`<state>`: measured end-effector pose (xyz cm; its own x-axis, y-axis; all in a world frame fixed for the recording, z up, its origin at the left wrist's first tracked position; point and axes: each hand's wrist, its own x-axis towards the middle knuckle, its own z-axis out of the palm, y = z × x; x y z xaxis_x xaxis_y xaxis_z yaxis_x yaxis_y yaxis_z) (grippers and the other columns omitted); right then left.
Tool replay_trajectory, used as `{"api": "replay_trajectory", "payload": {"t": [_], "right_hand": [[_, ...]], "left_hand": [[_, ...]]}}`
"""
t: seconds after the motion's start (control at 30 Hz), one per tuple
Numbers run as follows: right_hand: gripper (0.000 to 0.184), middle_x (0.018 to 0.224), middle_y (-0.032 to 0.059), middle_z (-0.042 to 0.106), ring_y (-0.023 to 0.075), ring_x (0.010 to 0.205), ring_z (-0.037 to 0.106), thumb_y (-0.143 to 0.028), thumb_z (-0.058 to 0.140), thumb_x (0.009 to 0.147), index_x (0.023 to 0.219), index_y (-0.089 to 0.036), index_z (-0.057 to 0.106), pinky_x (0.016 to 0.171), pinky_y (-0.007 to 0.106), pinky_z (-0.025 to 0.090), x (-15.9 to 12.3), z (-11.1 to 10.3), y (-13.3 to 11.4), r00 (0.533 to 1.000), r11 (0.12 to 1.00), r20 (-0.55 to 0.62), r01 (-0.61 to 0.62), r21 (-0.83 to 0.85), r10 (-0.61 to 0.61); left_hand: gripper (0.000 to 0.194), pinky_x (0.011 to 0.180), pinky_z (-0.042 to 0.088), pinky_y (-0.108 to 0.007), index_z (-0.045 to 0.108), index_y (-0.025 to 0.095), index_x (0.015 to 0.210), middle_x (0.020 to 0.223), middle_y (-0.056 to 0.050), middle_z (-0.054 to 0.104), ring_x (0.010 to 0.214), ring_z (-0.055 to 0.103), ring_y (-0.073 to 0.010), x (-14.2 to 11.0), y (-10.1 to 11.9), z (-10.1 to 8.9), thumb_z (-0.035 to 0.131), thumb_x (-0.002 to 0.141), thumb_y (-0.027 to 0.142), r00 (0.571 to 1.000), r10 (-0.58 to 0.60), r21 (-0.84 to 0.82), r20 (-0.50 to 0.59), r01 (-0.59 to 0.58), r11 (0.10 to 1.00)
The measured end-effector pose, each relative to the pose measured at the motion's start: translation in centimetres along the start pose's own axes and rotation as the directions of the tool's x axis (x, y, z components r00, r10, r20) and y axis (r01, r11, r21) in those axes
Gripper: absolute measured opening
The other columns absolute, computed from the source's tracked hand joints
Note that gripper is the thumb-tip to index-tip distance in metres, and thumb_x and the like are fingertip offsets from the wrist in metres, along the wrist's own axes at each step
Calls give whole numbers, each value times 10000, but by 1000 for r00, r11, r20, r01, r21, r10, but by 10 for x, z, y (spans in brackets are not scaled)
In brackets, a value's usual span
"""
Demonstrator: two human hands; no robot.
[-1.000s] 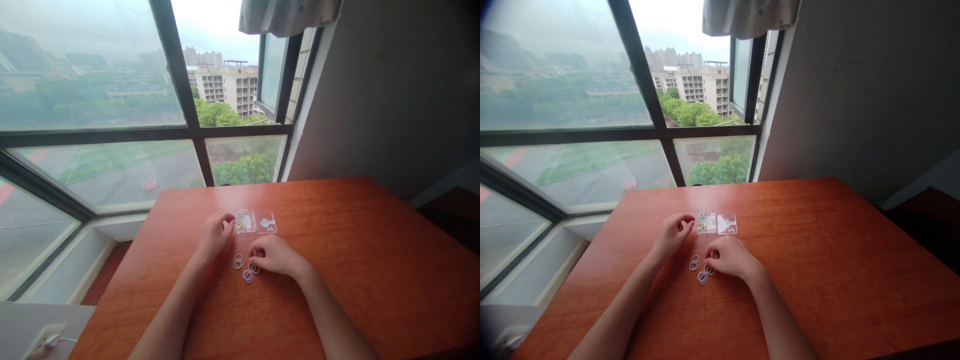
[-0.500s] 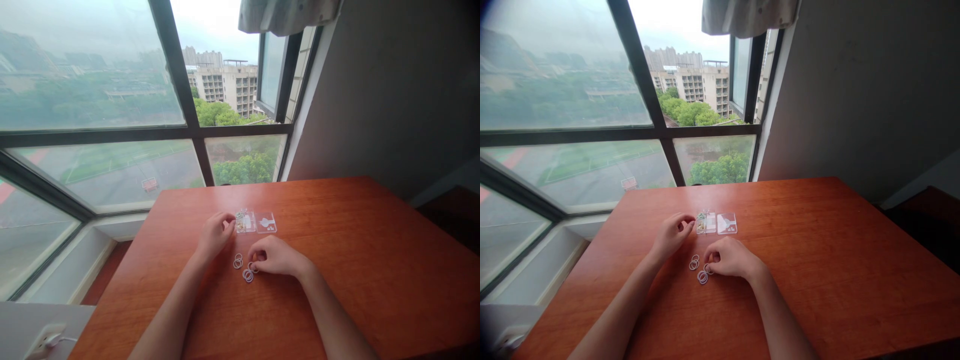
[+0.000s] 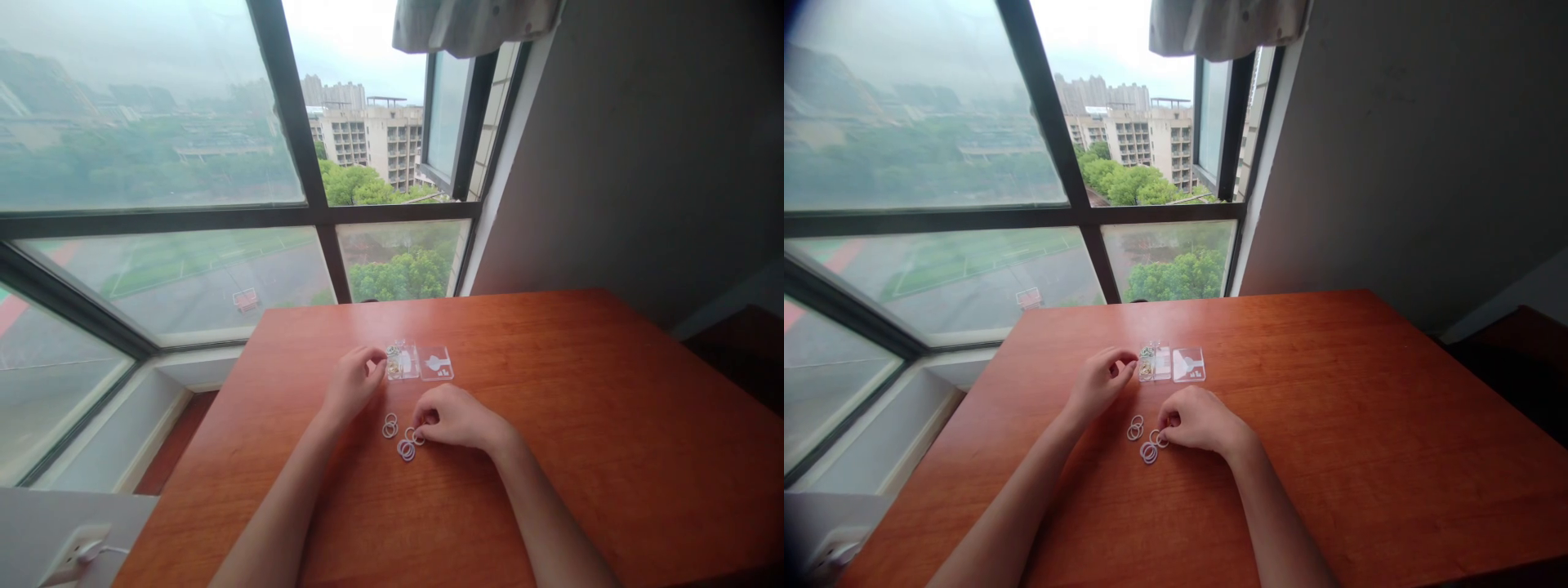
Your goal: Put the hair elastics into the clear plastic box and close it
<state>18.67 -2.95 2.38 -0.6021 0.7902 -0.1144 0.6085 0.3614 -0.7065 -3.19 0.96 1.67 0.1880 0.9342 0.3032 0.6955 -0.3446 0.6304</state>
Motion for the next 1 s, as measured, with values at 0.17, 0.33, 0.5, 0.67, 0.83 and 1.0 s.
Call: {"api": "replay_trajectory", "payload": {"t": [0.17,0.33,0.5,0.67,0.83,1.0], "right_hand": [[62,656,-29,657,99,590,536,-217,652,726,709,-202,709,531,205,308,0,2,0,1000,998,-26,-4,-57,3],[54,639,-33,632,94,582,523,-176,629,741,726,-190,680,536,198,310,3,5,1,994,1000,-112,2,-2,-2],[38,630,-31,601,110,599,522,-212,632,782,757,-194,654,575,209,340,9,4,2,926,998,-373,-55,27,61],[57,598,-35,551,119,572,515,-239,598,815,796,-202,637,574,221,352,13,2,5,834,995,-543,-95,41,102],[81,596,-32,536,123,571,509,-258,577,827,796,-201,625,577,222,364,13,2,4,801,996,-592,-87,29,87],[79,606,-29,541,122,580,512,-256,579,829,793,-198,620,589,219,363,13,2,2,798,998,-599,-60,25,63]], "left_hand": [[135,607,407,-236,666,183,871,803,-8,666,615,526,-113,0,1,1,541,850,230,1000,13,-7,15,-12,1000],[133,610,408,-234,664,186,877,812,-5,666,605,520,-107,0,0,0,542,852,232,1000,15,-8,10,-15,1000],[129,602,405,-228,662,182,875,798,-8,660,601,513,-105,0,2,0,546,855,236,1000,25,-23,4,-25,999],[167,599,405,-229,664,176,861,773,-14,639,605,498,-105,-1,15,4,524,883,265,996,80,-84,43,-76,994],[190,584,403,-225,674,176,846,784,-27,627,618,492,-108,-5,30,10,543,887,308,979,154,-146,133,-134,980],[119,592,400,-215,659,173,823,746,-12,610,614,491,-102,-7,32,15,555,859,218,980,157,-173,123,-135,976]]}}
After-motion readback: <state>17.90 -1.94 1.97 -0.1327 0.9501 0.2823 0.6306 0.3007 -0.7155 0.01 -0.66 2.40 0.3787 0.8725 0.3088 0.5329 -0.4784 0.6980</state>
